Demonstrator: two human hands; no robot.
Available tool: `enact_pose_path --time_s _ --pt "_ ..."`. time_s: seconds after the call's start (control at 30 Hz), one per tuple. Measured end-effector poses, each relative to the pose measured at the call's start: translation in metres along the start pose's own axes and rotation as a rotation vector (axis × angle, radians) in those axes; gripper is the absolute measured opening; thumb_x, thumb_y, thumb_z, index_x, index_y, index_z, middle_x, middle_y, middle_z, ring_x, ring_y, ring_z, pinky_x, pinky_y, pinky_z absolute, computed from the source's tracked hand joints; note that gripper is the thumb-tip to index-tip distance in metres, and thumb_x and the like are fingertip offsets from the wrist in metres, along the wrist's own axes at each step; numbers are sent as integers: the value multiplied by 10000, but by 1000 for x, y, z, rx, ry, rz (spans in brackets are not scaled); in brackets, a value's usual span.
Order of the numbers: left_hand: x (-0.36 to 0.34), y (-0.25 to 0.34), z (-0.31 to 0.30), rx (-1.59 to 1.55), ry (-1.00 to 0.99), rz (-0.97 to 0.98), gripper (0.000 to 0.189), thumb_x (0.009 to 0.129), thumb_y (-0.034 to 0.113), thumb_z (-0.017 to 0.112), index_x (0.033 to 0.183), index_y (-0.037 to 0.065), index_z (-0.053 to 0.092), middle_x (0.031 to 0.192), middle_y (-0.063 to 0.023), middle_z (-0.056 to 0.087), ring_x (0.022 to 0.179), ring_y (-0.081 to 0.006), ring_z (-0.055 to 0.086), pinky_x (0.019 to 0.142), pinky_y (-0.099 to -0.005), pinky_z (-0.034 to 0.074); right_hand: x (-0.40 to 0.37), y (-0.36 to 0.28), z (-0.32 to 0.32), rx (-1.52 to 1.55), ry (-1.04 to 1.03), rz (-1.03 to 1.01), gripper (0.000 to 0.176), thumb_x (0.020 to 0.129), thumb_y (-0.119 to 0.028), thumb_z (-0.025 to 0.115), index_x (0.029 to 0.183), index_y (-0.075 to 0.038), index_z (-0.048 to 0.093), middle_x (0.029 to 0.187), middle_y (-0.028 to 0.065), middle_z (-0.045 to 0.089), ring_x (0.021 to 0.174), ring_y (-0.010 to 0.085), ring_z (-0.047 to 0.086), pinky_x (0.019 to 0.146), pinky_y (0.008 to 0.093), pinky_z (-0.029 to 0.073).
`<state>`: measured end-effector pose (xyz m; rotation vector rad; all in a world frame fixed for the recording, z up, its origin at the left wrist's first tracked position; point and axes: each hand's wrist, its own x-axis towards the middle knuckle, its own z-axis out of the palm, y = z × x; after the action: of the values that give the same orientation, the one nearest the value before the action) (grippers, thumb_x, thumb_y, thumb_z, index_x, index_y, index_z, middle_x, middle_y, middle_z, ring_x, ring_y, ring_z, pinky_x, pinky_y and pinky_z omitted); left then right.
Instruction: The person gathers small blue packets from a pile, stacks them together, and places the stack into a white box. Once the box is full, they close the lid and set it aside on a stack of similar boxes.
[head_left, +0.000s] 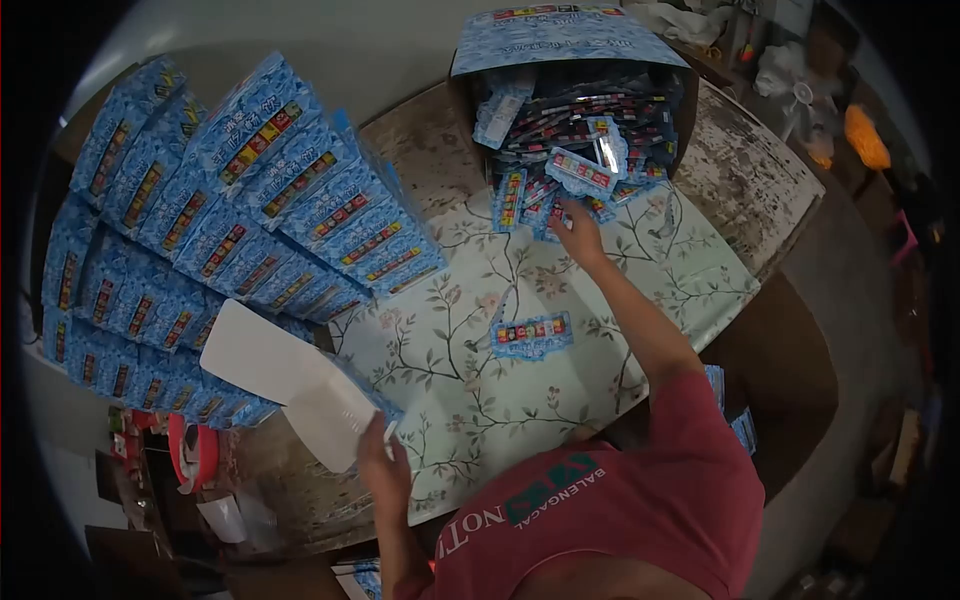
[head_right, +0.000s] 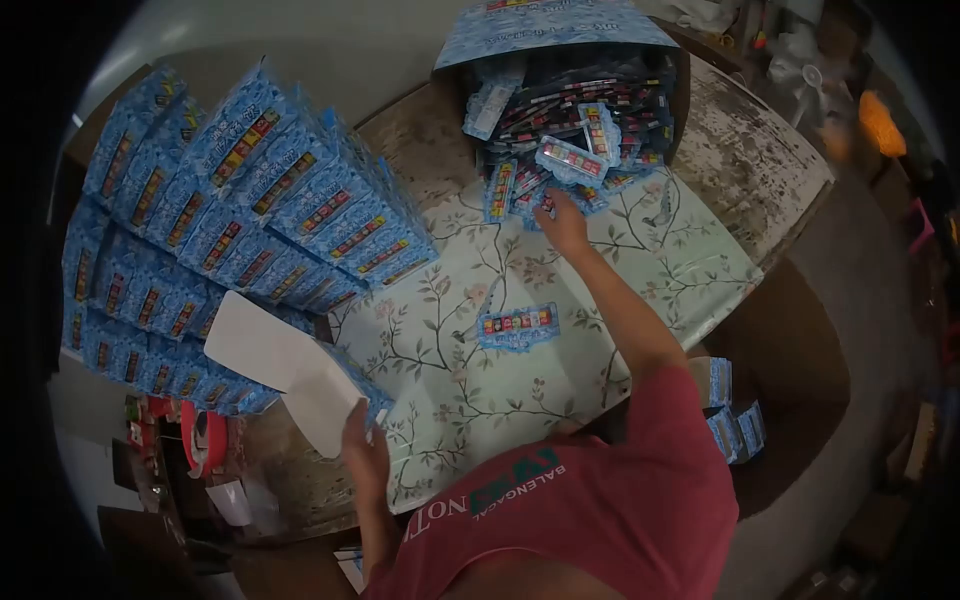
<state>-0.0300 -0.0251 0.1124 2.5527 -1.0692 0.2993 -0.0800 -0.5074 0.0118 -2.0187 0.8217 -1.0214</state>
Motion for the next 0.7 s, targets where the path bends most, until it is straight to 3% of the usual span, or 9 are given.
enact_pose_path --time_s 0.03,0.17,0.23,0.37,0.43,0.53,0.57,0.63,0.7 --pt "3 12 12 -289 -23 0 398 800 46 577 1195 24 540 1182 -206 563 1093 -353 541 925 -414 430 14 -4 -2 1 -3 -6 461 808 -191 674 1201 -4 521 1173 170 562 1005 313 578 801 372 478" --pt "24 39 103 -459 -178 120 430 800 118 612 1214 37 526 1289 -186 490 1182 -355 471 971 -448 386 69 -25 -1 -530 116 -369 563 723 -142 709 1226 -38 477 1224 155 505 1125 329 490 901 436 410" --pt "31 46 145 -368 -185 178 457 805 161 611 1236 51 507 1315 -175 469 1218 -348 438 996 -490 342 105 -16 12 -771 186 -544 649 677 -122 720 1258 -68 437 1263 154 447 1221 326 391 975 496 323" --pt "36 56 168 -154 -253 233 527 805 274 608 1277 87 468 1384 -166 397 1302 -335 344 1041 -603 199 148 -13 28 -959 50 -621 653 652 -97 719 1247 -80 451 1246 156 461 1187 339 414 970 494 330" --pt "38 54 168 -160 -263 220 528 809 287 603 1283 96 467 1395 -151 388 1310 -326 335 1040 -603 204 159 -13 42 -1262 -195 -592 556 695 -87 672 1217 -115 482 1221 146 492 1145 330 451 972 489 326" --pt "38 53 166 -163 -289 204 531 811 302 601 1286 108 467 1405 -136 380 1316 -317 328 1037 -600 213 170 -10 66 -1247 -306 -548 404 755 -114 620 1146 -136 521 1122 142 549 1053 315 520 940 493 355" --pt "39 54 165 -163 -294 208 531 809 304 604 1285 109 469 1403 -136 382 1314 -316 330 1036 -597 217 173 -5 76 -1239 -318 -560 404 755 -114 620 1146 -136 521 1122 142 549 1053 315 520 940 493 355" --pt "40 57 162 -174 -295 196 532 806 305 606 1282 111 470 1402 -135 384 1311 -314 333 1036 -592 221 180 7 95 -1225 -160 -519 177 806 -167 562 980 -139 549 988 102 583 935 302 577 833 506 415" --pt "43 54 160 -185 -293 194 532 804 305 608 1280 112 472 1401 -135 385 1309 -311 336 1036 -588 224 185 18 104 -1221 -141 -558 170 804 -172 561 970 -141 546 973 106 578 907 296 586 781 481 445"
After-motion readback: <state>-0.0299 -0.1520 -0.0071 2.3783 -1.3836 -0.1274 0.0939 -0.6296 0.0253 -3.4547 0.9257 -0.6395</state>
